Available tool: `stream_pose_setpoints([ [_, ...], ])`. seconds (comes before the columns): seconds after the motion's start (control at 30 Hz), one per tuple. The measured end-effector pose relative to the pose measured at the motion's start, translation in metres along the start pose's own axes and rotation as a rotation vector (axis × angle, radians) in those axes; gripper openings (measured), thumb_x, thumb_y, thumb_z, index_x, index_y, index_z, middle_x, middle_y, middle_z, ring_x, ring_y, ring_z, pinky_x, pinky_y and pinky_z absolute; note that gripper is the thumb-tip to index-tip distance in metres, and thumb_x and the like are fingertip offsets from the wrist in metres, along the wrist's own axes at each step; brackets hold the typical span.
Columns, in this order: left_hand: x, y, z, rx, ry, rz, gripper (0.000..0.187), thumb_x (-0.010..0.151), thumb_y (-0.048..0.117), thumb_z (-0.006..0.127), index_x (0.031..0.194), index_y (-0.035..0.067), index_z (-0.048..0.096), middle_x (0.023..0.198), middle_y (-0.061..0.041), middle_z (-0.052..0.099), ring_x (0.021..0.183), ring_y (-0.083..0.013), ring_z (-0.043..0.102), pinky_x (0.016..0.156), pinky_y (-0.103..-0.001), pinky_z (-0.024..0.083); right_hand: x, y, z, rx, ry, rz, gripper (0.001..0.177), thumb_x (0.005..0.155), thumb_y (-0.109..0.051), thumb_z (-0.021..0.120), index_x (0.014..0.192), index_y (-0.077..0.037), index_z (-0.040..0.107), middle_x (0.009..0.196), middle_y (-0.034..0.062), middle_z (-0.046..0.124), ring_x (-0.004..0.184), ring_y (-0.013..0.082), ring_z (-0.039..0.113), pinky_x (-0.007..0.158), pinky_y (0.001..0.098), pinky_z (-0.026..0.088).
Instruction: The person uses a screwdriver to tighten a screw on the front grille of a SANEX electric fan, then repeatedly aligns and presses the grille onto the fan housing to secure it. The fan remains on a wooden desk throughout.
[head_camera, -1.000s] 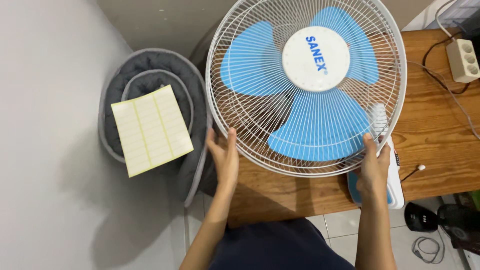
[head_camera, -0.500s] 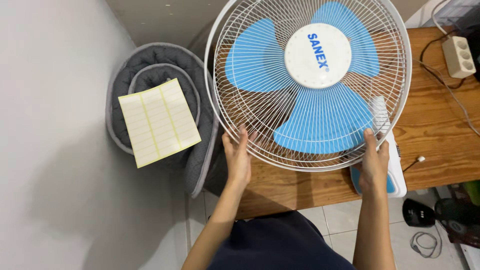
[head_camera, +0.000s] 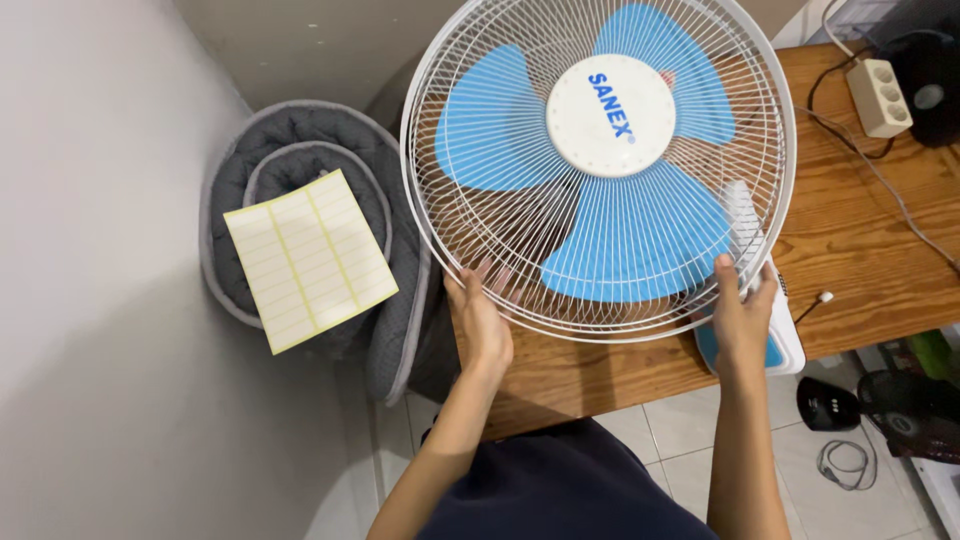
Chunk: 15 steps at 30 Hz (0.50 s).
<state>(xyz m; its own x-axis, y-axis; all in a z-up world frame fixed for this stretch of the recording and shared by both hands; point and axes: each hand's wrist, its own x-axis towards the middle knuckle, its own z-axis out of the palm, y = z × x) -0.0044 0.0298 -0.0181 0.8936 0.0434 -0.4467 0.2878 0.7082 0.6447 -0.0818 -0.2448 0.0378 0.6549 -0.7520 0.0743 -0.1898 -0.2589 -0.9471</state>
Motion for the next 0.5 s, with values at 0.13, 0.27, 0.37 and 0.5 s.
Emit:
stream_pose_setpoints([
  [0.13,0.003,-0.006,-0.003,-0.008,0.02,-0.023,0.05,0.106,0.039,0.028,0.155,0.032,0.021,0.153,-0.01,0.048,0.131,-0.0302,0.056,0.098,-0.056,0.051,-0.017,-0.031,0.004,-0.478,0.222,-0.661,0.084,0.101,-0.025,0.08,0.156,0.009,0.026,0.15,0.0308,0.041,0.139,0.0426,0.042,0.116,0.0511,0.033],
  [0.27,0.001,-0.009,-0.004,-0.066,0.064,-0.03,0.048,0.106,0.04,0.029,0.154,0.032,0.027,0.15,-0.009,0.05,0.127,-0.0295,0.056,0.091,-0.057,0.049,-0.02,-0.066,0.031,-0.567,0.031,-0.855,0.061,0.096,-0.016,0.081,0.148,-0.003,0.052,0.149,0.0215,0.051,0.145,0.0403,0.044,0.122,0.0499,0.035],
  [0.37,0.002,-0.009,-0.006,-0.116,0.111,-0.072,0.048,0.105,0.04,0.03,0.152,0.033,0.029,0.149,-0.008,0.05,0.125,-0.0319,0.058,0.087,-0.058,0.048,-0.02,-0.084,0.06,-0.554,-0.09,-0.892,0.065,0.095,-0.026,0.08,0.147,0.0,0.052,0.138,0.0188,0.055,0.132,0.0354,0.05,0.114,0.0518,0.037],
  [0.5,0.003,-0.007,-0.008,-0.135,0.082,-0.072,0.05,0.103,0.043,0.032,0.153,0.035,0.031,0.149,-0.007,0.05,0.124,-0.0322,0.058,0.088,-0.057,0.05,-0.022,-0.093,0.068,-0.7,-0.033,-0.867,0.069,0.094,-0.037,0.081,0.144,0.001,0.052,0.125,0.0195,0.055,0.118,0.0367,0.05,0.1,0.0538,0.039],
])
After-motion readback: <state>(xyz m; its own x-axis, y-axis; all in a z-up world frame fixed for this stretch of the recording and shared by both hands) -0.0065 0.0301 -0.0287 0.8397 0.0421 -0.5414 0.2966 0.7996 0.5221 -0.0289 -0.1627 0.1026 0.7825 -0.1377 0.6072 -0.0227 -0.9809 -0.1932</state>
